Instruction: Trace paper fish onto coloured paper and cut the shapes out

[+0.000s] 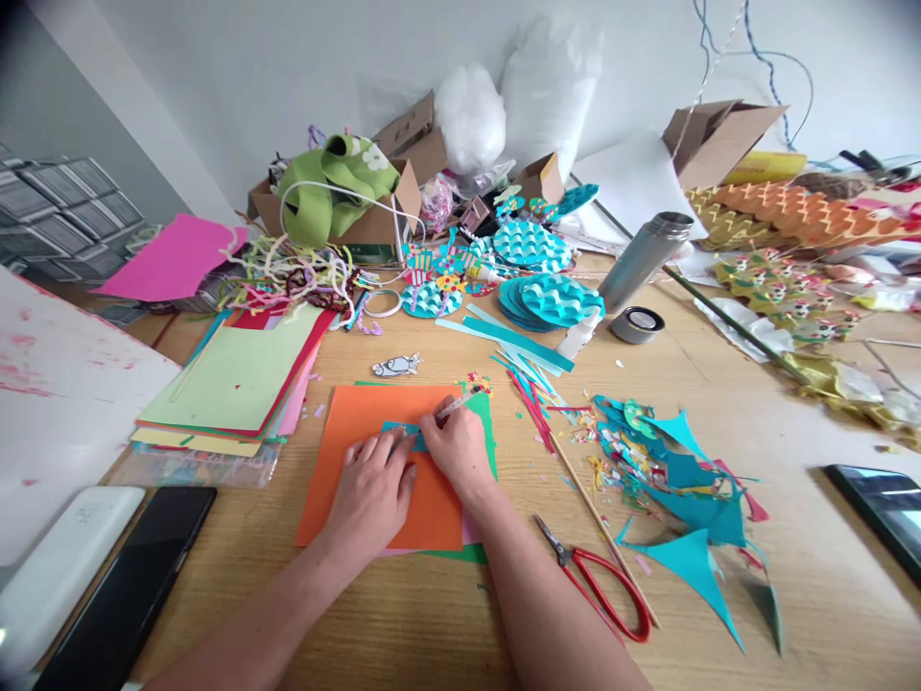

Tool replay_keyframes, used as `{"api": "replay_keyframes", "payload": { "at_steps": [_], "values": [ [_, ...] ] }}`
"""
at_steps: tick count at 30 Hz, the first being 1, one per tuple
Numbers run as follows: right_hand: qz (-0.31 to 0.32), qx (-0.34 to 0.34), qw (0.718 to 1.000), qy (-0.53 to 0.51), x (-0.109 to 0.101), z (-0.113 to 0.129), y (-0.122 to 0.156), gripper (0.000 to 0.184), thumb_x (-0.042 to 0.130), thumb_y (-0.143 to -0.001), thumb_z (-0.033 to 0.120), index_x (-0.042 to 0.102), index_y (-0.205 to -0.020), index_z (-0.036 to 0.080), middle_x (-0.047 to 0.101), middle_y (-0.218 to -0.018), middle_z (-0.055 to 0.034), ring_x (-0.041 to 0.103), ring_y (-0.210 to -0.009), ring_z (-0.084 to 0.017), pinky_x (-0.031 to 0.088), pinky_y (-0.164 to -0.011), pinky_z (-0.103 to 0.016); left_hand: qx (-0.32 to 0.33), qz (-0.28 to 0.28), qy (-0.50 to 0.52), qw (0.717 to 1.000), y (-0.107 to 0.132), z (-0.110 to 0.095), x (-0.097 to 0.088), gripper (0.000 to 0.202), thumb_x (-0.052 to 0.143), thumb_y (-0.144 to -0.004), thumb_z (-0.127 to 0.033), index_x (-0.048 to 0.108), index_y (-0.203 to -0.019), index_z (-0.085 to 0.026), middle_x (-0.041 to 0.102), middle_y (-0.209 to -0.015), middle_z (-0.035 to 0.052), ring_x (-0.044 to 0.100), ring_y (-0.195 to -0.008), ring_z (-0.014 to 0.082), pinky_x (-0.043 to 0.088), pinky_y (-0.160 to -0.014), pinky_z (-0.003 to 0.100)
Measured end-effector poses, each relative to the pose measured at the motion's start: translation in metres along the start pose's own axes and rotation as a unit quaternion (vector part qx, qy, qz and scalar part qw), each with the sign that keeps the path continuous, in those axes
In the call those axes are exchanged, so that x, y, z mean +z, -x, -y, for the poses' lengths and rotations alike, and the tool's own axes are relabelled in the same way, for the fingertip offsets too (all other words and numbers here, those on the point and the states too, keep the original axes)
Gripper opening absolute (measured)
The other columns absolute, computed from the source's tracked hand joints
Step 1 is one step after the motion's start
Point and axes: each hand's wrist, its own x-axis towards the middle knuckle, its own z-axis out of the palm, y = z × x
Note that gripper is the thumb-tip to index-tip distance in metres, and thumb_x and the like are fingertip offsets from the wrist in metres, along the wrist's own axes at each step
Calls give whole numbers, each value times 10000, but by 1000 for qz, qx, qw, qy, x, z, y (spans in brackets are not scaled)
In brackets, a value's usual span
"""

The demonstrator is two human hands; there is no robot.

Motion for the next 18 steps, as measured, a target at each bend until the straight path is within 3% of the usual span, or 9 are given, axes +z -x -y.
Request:
{"api": "replay_keyframes", "payload": {
  "at_steps": [18],
  "values": [
    [-4,0,1000,-4,0,0,1,97,454,-698,271,442,-623,211,534,-487,0,505,-442,-132,303,-465,-219,3,-2,0,1000,0,0,-1,308,445,-906,-216,538,-1198,-183,568,-1242,98,513,-1114,246,393,-905,445]
  ]
}}
